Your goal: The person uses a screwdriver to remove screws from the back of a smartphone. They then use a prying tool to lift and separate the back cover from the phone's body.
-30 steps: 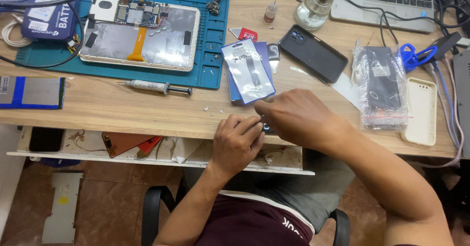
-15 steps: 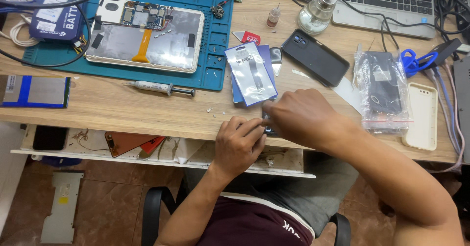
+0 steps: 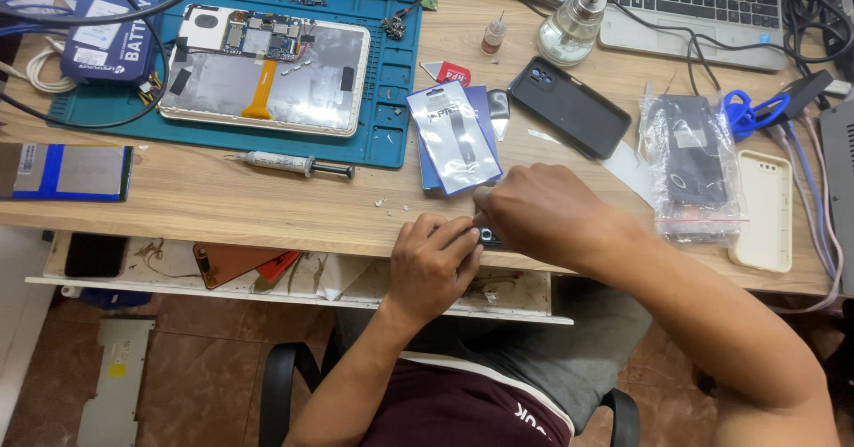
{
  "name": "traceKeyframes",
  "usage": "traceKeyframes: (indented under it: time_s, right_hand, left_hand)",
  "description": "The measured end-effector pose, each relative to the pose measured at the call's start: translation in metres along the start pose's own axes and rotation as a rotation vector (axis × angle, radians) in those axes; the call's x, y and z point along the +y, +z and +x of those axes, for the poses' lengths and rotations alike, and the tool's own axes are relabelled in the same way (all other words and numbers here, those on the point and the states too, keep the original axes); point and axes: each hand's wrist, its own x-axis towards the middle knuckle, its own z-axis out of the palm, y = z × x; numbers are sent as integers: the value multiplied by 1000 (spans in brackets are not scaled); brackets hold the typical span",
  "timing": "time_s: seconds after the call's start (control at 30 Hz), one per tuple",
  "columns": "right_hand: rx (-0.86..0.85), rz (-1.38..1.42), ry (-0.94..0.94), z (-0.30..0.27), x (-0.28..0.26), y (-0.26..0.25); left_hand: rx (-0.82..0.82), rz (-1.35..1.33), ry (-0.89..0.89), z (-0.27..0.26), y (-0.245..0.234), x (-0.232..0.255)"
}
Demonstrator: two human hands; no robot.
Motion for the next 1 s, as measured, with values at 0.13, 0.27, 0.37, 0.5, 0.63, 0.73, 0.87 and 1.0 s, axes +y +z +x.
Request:
traceKeyframes:
  time_s: [0.13,0.27,0.37,0.5,0.63,0.73,0.87,1.0]
  right_hand:
    - [24,97,-131,-3,1,2]
    - [-34,84,-67,-2,4,6]
    - [-45,92,-75,-3,2,-1]
    - [-8,31,-47,-3,6,7]
    - [-37,51,-68,-3,2,5]
    - [4,-10,-14,-3,0,7]
    - [-57,37,-16,-3,-5,1]
    - [-33,-13,4,-1,0,13]
  left_hand:
    - [1,4,-8,1,-1,1]
    - [21,-13,-7,1,1,0]
    - [24,-9,-7,1,-1,1]
    - [24,-15,-14,-1,0,1]
    - [20,-8,-9,0,0,1]
    - [23,-2,-10,1,-1,1]
    - [-10,-12,-23,4,-5,2]
    - [-19,1,-27,1,-2,1]
